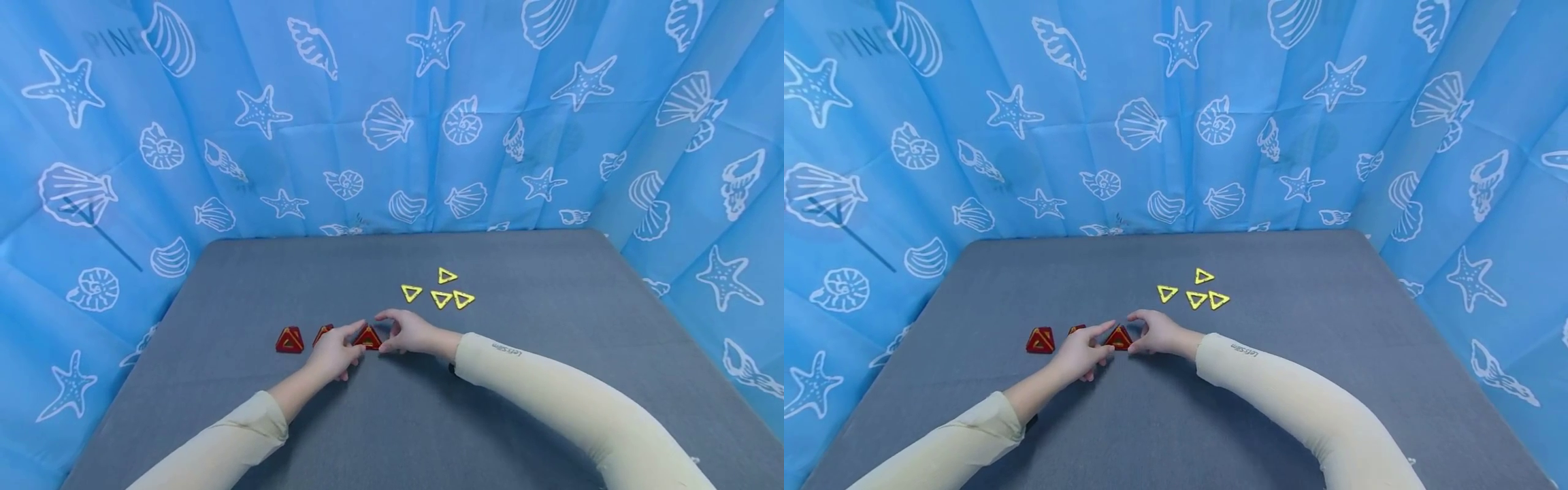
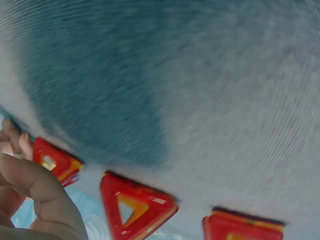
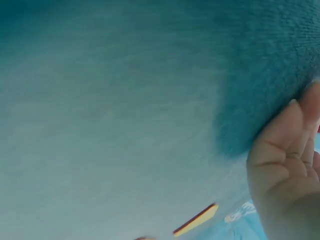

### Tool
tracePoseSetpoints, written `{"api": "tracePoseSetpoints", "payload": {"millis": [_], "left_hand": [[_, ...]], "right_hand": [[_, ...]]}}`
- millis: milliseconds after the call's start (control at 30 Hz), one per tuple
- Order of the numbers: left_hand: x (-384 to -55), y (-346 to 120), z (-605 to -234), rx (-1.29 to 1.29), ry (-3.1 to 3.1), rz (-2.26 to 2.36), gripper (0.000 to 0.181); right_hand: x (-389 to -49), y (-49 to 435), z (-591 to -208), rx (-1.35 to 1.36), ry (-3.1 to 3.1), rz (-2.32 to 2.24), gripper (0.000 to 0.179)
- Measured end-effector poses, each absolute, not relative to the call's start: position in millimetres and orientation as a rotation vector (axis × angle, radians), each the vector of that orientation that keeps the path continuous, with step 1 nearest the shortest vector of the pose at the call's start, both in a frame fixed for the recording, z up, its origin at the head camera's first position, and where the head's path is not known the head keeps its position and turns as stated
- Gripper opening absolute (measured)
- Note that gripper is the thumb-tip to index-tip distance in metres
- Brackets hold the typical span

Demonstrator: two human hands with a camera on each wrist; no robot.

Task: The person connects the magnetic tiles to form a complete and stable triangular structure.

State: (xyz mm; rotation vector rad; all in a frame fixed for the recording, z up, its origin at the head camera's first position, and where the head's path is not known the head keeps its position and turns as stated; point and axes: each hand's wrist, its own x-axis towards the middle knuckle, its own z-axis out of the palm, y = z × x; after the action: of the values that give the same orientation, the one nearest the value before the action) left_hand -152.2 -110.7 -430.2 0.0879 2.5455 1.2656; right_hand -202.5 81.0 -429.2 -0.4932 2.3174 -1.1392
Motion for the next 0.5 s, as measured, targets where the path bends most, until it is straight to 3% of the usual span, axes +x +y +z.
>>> {"api": "tracePoseSetpoints", "payload": {"millis": [500], "left_hand": [[-142,-65,-412,0.279,2.512,1.46,0.056]], "right_hand": [[-202,156,-412,-0.447,2.379,-1.269,0.052]]}}
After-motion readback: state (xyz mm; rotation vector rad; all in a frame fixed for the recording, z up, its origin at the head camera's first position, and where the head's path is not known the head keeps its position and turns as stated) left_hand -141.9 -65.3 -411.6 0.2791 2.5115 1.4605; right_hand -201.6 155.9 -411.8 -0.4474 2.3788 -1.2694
